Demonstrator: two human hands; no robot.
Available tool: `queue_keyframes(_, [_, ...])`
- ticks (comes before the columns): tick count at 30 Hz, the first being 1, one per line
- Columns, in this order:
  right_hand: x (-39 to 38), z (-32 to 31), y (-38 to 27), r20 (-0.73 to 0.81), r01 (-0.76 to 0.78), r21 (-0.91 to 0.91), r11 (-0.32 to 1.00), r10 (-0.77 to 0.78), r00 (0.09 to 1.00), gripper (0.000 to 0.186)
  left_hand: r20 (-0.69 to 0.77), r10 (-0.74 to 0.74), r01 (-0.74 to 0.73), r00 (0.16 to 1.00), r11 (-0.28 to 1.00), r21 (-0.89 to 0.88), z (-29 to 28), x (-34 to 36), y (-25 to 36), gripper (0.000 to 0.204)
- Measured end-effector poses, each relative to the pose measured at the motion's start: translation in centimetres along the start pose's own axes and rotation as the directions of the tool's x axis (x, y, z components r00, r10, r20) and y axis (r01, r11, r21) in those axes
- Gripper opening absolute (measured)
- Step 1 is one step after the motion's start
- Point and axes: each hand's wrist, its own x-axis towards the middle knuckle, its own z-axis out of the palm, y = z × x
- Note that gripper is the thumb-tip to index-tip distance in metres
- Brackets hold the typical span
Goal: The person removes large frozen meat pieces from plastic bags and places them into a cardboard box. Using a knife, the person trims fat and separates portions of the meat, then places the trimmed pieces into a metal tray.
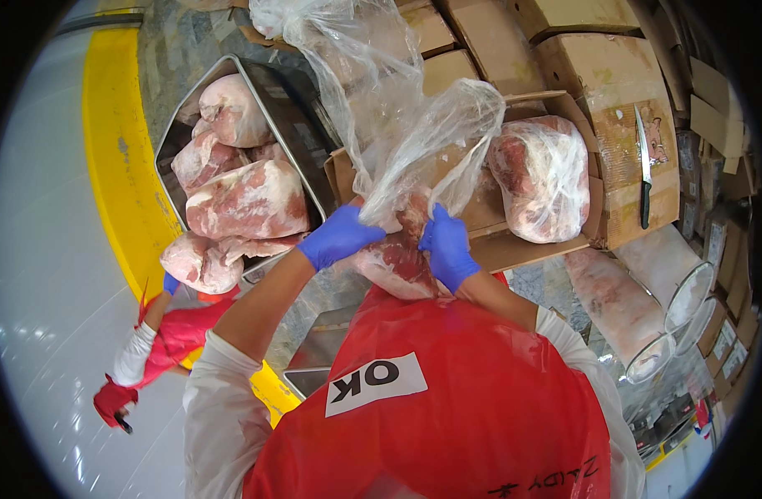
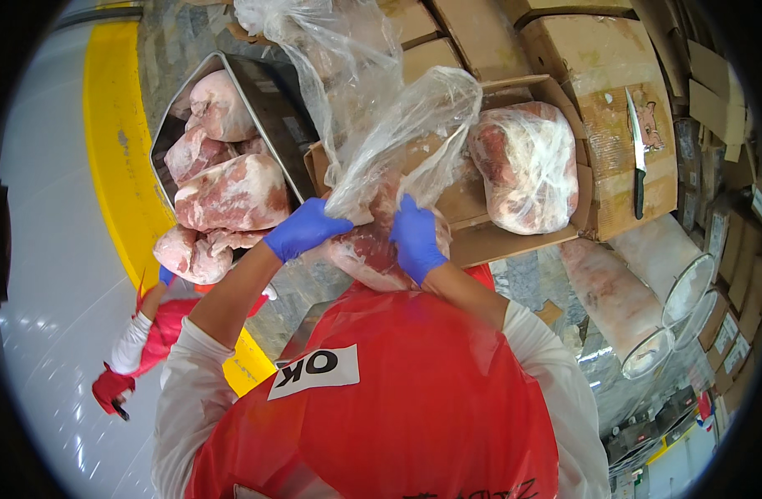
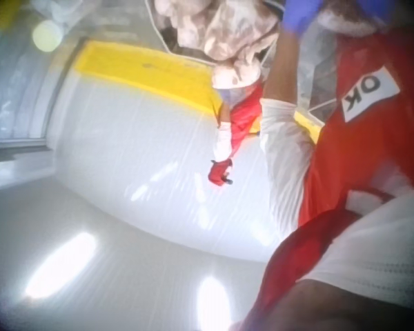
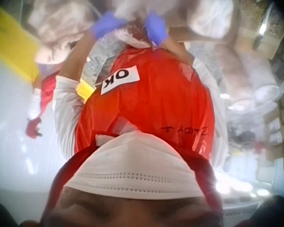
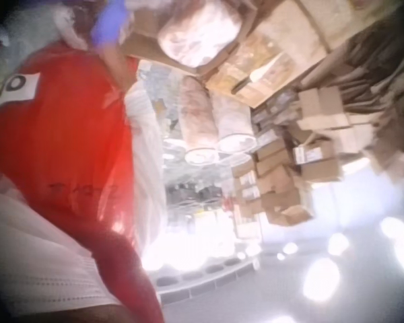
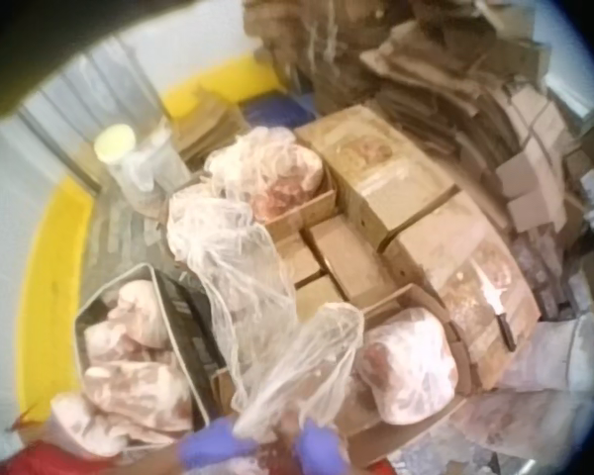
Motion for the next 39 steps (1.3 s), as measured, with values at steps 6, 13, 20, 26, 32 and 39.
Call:
queue_keyframes(6, [-4.3, -0.8, -4.7, -0.045, 0.042, 0.214, 0.976, -0.033, 0.998, 0.039, -0.005, -0.109, 0.107, 0.994, 0.982, -0.154, 0.0, -4.4, 1.1, 0.046])
queue_keyframes(13, [-3.0, -3.1, -7.5, -0.098, 0.031, 0.359, 0.933, 0.005, 0.995, 0.047, -0.226, 0.009, -0.058, 0.974, 0.976, -0.209, 1.8, -1.7, -3.1, 0.042])
queue_keyframes(20, [-5.5, -4.6, -6.0, -0.043, -0.005, 0.343, 0.939, 0.021, 0.999, 0.050, -0.330, -0.017, -0.050, 0.944, 0.980, -0.191, 3.2, 1.2, -9.1, 0.041])
queue_keyframes(26, [-6.3, -5.1, -5.9, -0.192, -0.132, 0.297, 0.946, 0.195, 0.962, 0.051, -0.409, -0.036, -0.029, 0.912, 0.988, -0.150, 5.0, 1.9, -12.9, 0.038])
queue_keyframes(32, [-5.7, -8.8, -3.6, -0.220, -0.106, 0.254, 0.961, 0.164, 0.961, 0.036, -0.665, -0.158, -0.400, 0.730, 0.690, -0.603, -9.0, 1.5, -11.5, 0.017])
queue_keyframes(39, [-7.4, -7.9, -8.7, -0.236, 0.078, 0.182, 0.980, -0.033, 0.971, 0.035, -0.538, 0.252, -0.393, 0.804, 0.905, -0.164, -8.7, 5.0, -3.5, 0.035])
